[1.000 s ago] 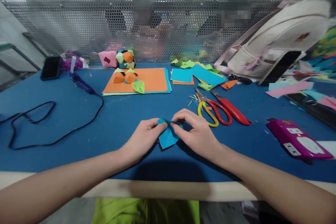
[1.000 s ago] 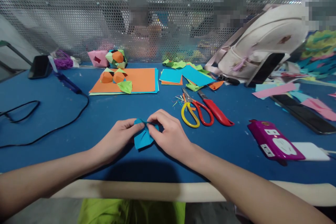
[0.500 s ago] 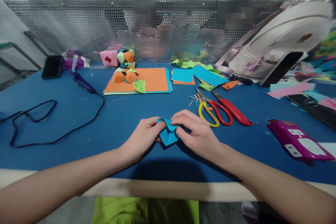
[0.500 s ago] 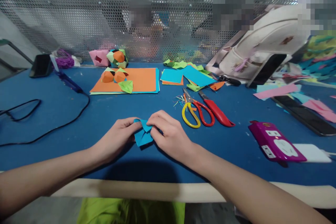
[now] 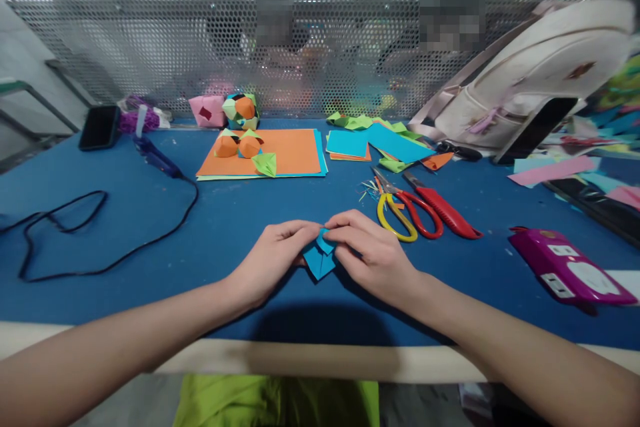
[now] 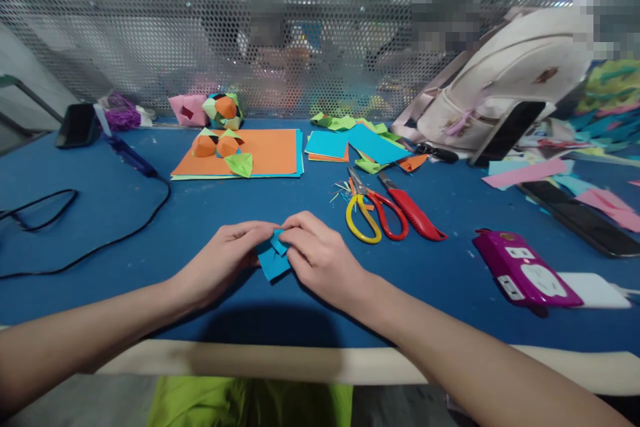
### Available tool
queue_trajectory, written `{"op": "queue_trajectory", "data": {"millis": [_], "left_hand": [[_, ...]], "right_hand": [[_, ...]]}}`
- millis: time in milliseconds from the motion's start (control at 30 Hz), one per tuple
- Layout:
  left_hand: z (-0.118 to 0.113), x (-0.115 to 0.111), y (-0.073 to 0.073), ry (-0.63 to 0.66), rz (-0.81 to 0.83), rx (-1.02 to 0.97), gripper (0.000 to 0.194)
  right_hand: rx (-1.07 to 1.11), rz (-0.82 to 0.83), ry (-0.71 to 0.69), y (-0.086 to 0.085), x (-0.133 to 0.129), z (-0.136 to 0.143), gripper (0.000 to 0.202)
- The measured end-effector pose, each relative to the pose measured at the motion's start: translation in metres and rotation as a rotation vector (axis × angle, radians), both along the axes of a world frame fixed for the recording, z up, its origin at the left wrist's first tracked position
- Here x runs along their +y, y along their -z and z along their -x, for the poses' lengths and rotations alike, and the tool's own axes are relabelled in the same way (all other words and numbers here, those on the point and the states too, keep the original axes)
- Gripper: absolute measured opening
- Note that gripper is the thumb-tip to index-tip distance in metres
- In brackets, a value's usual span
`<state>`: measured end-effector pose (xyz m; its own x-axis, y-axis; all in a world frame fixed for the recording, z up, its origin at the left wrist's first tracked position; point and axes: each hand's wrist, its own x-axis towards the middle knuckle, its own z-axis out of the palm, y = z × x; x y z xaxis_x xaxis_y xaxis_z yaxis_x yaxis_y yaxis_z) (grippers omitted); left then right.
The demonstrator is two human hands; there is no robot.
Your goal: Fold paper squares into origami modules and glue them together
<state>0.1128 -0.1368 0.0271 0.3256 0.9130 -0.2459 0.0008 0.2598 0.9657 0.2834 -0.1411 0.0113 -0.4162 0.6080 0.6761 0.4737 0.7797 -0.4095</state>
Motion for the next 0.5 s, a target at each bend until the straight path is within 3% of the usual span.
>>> {"op": "queue_trajectory", "data": {"millis": [133, 267, 500], "left_hand": [[0.0, 0.001, 0.0, -0.007, -0.075, 0.119, 0.032], [0.002, 0.001, 0.0, -0.003, -0.26, 0.256, 0.03], [0.005, 0.003, -0.001, 0.034, -0.381, 0.396, 0.029]], "right_hand": [[0.057, 0.075, -0.014, -0.003, -0.001, 0.001, 0.021], [0.114, 0.251, 0.034, -0.006, -0.001, 0.002, 0.013], [0.147, 0.549, 0.107, -0.012, 0.001, 0.0, 0.015]]}}
